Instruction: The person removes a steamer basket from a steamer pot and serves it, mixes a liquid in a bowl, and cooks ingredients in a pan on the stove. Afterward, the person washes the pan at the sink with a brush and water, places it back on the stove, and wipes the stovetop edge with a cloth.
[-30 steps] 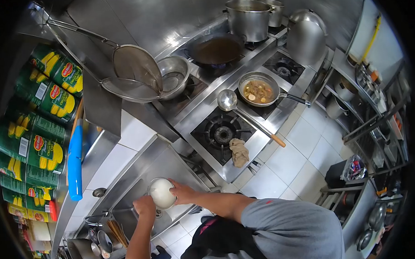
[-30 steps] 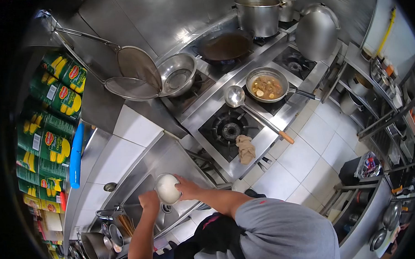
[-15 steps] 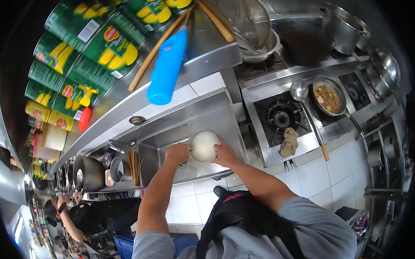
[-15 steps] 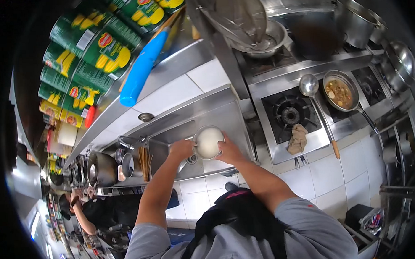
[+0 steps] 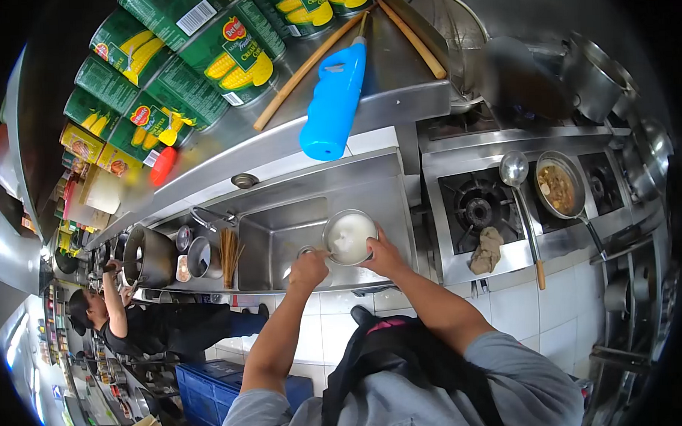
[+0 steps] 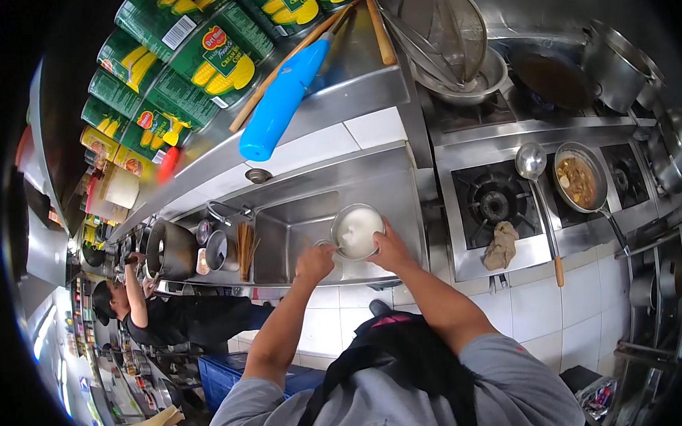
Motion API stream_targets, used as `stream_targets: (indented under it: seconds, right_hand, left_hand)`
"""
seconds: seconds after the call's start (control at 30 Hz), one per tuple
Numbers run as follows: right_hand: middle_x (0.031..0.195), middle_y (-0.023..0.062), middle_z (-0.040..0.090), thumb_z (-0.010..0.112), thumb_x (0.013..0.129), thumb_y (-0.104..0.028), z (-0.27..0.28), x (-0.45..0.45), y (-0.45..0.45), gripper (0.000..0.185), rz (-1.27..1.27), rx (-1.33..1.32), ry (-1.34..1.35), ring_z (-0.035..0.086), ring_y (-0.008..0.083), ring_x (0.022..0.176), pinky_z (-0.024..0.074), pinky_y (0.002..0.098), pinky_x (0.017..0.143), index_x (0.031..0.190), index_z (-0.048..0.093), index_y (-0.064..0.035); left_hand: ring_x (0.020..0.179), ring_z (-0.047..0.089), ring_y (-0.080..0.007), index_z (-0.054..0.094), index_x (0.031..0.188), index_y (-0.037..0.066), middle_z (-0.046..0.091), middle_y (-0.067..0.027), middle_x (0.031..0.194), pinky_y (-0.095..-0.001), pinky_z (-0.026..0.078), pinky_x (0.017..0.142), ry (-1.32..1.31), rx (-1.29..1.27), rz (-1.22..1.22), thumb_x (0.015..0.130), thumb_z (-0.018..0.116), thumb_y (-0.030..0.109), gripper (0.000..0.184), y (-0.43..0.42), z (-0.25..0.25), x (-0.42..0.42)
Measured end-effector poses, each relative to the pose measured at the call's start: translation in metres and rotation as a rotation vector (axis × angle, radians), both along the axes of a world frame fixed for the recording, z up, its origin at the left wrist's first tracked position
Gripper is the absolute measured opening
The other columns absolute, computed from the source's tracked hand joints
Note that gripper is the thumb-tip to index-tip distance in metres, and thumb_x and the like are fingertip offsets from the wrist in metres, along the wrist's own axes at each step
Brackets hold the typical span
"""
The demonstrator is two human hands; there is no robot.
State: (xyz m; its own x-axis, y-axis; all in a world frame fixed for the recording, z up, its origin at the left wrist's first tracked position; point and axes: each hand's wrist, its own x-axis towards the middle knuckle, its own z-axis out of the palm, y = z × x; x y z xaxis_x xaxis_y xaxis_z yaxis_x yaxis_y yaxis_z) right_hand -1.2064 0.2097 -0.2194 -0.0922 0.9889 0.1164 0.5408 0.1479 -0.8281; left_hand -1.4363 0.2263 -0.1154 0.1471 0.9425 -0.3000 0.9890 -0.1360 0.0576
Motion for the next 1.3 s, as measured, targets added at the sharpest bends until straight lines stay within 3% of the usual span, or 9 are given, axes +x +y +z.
stream_targets:
  seconds: [0.33, 0.43, 0.57, 0.7, 0.8, 0.87, 0.97, 1.07, 1.3]
  right_hand:
    - [0.160, 0.0286, 0.023, 0.094, 0.061, -0.032, 0.008, 0.000, 0.000, 0.050, -0.005, -0.084, 0.003, 0.064, 0.0407, 0.113, 0.0534, 0.0442, 0.092, 0.085, 0.056, -0.0085]
    - [0.159, 0.0283, 0.025, 0.094, 0.061, -0.029, 0.004, -0.003, 0.002, 0.050, -0.014, -0.013, -0.004, 0.068, 0.0392, 0.102, 0.0555, 0.0437, 0.086, 0.084, 0.054, -0.0074]
    - [0.159, 0.0262, 0.027, 0.094, 0.059, -0.031, 0.006, -0.004, 0.007, 0.054, -0.006, -0.199, 0.024, 0.065, 0.0408, 0.109, 0.0549, 0.0461, 0.087, 0.082, 0.052, -0.0064]
    - [0.156, 0.0254, 0.032, 0.094, 0.058, -0.021, 0.019, -0.007, 0.001, 0.053, -0.011, -0.123, 0.023, 0.068, 0.0368, 0.103, 0.0577, 0.0415, 0.079, 0.080, 0.048, -0.0068]
    - [0.157, 0.0245, 0.032, 0.094, 0.060, -0.023, 0.011, -0.009, 0.004, 0.053, 0.017, -0.063, -0.027, 0.068, 0.0375, 0.103, 0.0574, 0.0422, 0.080, 0.079, 0.047, -0.0073]
    - [0.141, 0.0180, 0.048, 0.095, 0.057, -0.030, 0.008, -0.008, 0.005, 0.059, -0.026, 0.029, -0.092, 0.066, 0.0389, 0.087, 0.0547, 0.0445, 0.074, 0.080, 0.046, -0.0063]
    - [0.138, 0.0175, 0.050, 0.096, 0.057, -0.031, 0.003, -0.009, 0.002, 0.060, -0.048, 0.042, -0.086, 0.066, 0.0370, 0.085, 0.0543, 0.0440, 0.073, 0.080, 0.046, -0.0062]
    - [0.156, 0.0249, 0.033, 0.094, 0.060, -0.031, 0.009, -0.006, 0.003, 0.055, -0.008, -0.083, -0.065, 0.068, 0.0387, 0.099, 0.0574, 0.0443, 0.080, 0.080, 0.049, -0.0073]
    - [0.157, 0.0249, 0.032, 0.093, 0.061, -0.034, 0.002, -0.001, 0.007, 0.053, 0.031, -0.098, -0.050, 0.069, 0.0379, 0.096, 0.0573, 0.0452, 0.079, 0.083, 0.053, -0.0062]
  left_hand:
    - [0.091, 0.074, -0.0302, 0.072, 0.106, 0.018, 0.074, -0.0123, 0.101, -0.0464, 0.058, 0.074, 0.256, 0.203, -0.267, 0.095, 0.052, 0.017, 0.023, 0.042, 0.032, 0.016]
    - [0.100, 0.073, -0.0265, 0.073, 0.109, 0.012, 0.072, -0.0119, 0.113, -0.0458, 0.058, 0.078, 0.349, 0.168, -0.322, 0.092, 0.057, 0.017, 0.024, 0.062, 0.022, 0.033]
    - [0.097, 0.074, -0.0265, 0.078, 0.099, 0.010, 0.075, -0.0122, 0.104, -0.0410, 0.059, 0.078, 0.431, 0.070, -0.378, 0.088, 0.062, 0.014, 0.020, 0.056, 0.017, 0.063]
    - [0.096, 0.074, -0.0270, 0.079, 0.097, 0.012, 0.076, -0.0114, 0.097, -0.0405, 0.060, 0.078, 0.407, 0.005, -0.511, 0.083, 0.066, 0.016, 0.019, 0.090, 0.023, 0.052]
    - [0.105, 0.071, -0.0297, 0.078, 0.103, 0.015, 0.074, -0.0097, 0.111, -0.0414, 0.058, 0.084, 0.413, -0.099, -0.505, 0.085, 0.067, 0.017, 0.021, 0.109, 0.045, 0.032]
    - [0.104, 0.071, -0.0298, 0.078, 0.103, 0.014, 0.074, -0.0103, 0.110, -0.0423, 0.058, 0.084, 0.329, -0.091, -0.468, 0.083, 0.068, 0.018, 0.022, 0.102, 0.050, 0.022]
    - [0.100, 0.072, -0.0311, 0.077, 0.101, 0.015, 0.074, -0.0098, 0.106, -0.0454, 0.059, 0.082, 0.187, -0.046, -0.412, 0.081, 0.068, 0.021, 0.022, 0.085, 0.031, 0.011]
    - [0.100, 0.072, -0.0324, 0.076, 0.102, 0.014, 0.074, -0.0112, 0.105, -0.0471, 0.059, 0.082, 0.130, -0.052, -0.306, 0.081, 0.068, 0.021, 0.023, 0.069, 0.015, 0.004]
    - [0.095, 0.073, -0.0342, 0.075, 0.097, 0.008, 0.074, -0.0168, 0.100, -0.0472, 0.059, 0.081, 0.057, 0.086, -0.283, 0.085, 0.062, 0.022, 0.022, 0.036, 0.014, -0.009]
